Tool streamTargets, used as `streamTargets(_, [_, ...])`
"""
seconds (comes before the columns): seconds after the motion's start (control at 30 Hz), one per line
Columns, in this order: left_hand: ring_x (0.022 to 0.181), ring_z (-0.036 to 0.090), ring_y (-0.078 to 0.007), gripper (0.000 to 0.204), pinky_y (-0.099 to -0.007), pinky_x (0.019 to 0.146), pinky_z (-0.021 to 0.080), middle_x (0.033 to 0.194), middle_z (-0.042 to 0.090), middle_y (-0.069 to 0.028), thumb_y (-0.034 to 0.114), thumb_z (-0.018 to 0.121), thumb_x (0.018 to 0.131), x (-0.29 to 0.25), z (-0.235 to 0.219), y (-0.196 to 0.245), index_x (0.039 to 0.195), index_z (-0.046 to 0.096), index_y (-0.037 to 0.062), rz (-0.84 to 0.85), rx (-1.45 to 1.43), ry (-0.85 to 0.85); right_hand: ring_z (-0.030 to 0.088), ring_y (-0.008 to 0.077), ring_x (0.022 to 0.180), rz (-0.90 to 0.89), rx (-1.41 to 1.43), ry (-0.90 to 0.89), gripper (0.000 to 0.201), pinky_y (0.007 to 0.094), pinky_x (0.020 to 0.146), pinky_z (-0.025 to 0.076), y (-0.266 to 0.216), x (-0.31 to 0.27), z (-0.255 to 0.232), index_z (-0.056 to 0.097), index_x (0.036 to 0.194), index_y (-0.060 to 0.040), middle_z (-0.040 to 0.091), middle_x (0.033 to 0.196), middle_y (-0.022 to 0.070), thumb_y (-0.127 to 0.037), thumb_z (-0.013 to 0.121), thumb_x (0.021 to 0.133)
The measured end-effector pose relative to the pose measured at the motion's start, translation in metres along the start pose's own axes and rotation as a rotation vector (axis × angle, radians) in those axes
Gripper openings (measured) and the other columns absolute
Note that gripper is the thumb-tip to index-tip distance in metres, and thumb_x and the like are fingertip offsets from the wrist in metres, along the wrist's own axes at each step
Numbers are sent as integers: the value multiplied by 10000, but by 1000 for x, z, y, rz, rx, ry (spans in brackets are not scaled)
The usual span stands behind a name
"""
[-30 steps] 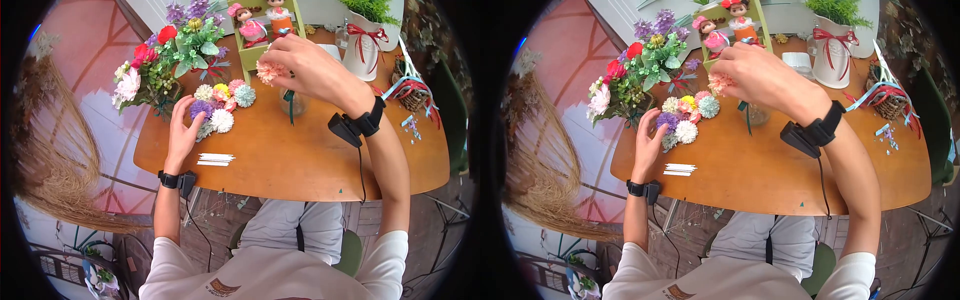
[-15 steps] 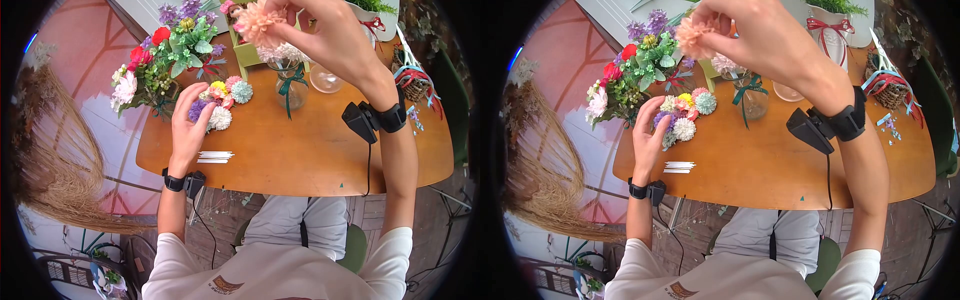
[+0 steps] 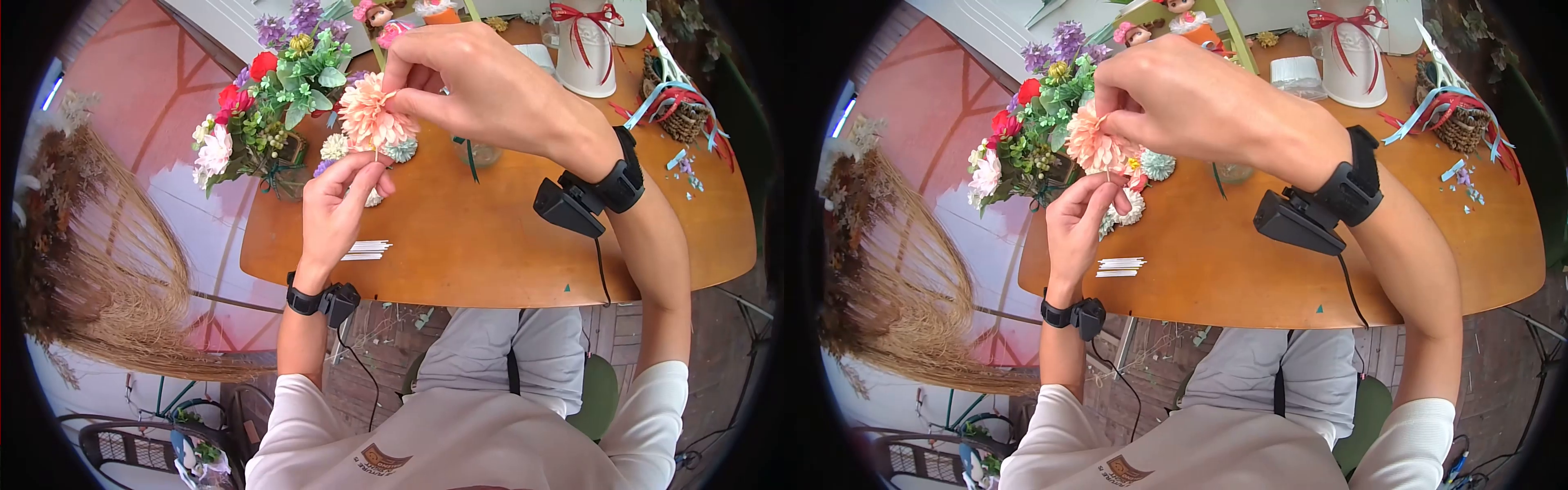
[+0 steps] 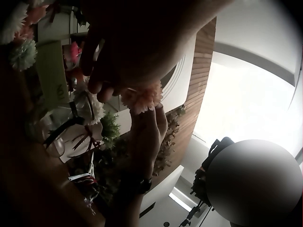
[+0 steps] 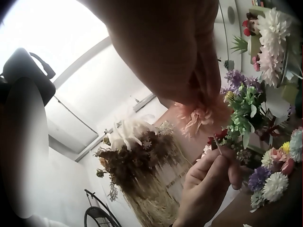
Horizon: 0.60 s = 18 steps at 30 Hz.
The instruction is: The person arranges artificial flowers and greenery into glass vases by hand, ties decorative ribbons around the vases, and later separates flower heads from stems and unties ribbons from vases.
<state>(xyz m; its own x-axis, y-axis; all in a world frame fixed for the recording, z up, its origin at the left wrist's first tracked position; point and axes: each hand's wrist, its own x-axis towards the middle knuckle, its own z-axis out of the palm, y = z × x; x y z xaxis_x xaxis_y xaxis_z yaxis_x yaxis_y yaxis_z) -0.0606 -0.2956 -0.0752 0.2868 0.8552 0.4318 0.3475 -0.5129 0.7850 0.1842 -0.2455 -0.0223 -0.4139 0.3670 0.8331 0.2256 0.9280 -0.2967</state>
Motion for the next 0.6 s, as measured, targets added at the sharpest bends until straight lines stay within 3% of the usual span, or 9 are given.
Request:
streamTargets(0.13, [794,631,-83,207,-244,730,510,814,690,-16,91,596,1013,-7,-7,-6,1122,700,-52,32,100,28,672,324,709,-29,-61,16,137,408,656,522,3,-2,6,674,857,32,671,742,174,-101,645,841])
streamTargets(0.27, [810,639,-110,196,-256,752,506,861,700,-46,85,594,1015,-21,-22,-21,1106,693,-57,-58,224,6,679,314,718,-45,-145,93,142,405,672,532,2,0,-10,681,859,31,679,745,168,-107,656,838])
streamTargets(0.33, [821,663,-140,167,-289,774,520,886,732,-77,70,622,986,-30,-31,-33,1068,722,-35,-10,528,-81,690,252,772,133,22,-14,145,359,709,547,1,5,-32,660,930,30,702,866,170,-111,638,909])
streamTargets(0.37, [845,681,-194,145,-332,798,528,899,741,-105,68,652,951,-35,-34,-37,1027,739,-19,-5,585,-84,681,261,756,133,37,38,146,368,708,545,3,4,-32,656,910,34,701,864,163,-110,634,911])
streamTargets(0.4, [845,681,-194,145,-332,798,528,899,741,-105,68,652,951,-40,-39,-44,1027,739,-19,-8,591,-92,681,261,756,138,43,46,146,368,708,545,1,4,-33,656,910,34,701,864,163,-110,634,911])
streamTargets(0.47, [873,677,-253,148,-359,809,527,902,732,-121,79,668,935,-50,-49,-58,1019,739,-19,22,776,-170,683,272,766,178,-58,-15,160,385,708,542,-9,6,-42,657,907,43,704,865,163,-115,634,914])
streamTargets(0.5, [904,664,-294,148,-372,818,522,922,716,-125,87,676,923,-55,-51,-61,999,738,-24,-3,787,-179,682,283,774,300,-77,-41,163,390,717,539,-22,10,-43,652,892,44,702,866,168,-117,640,914])
streamTargets(0.53, [904,664,-294,148,-372,818,522,922,716,-125,87,676,923,-59,-54,-65,999,738,-24,-9,790,-184,682,283,774,304,-69,-40,163,390,717,539,-20,7,-41,652,892,44,702,866,168,-117,640,914])
streamTargets(0.6, [947,656,-304,158,-376,842,516,995,696,-132,74,663,928,-64,-60,-70,1033,727,-25,-71,861,-239,678,287,784,60,-67,-6,158,384,728,536,-10,2,-36,649,886,41,695,858,172,-115,645,911])
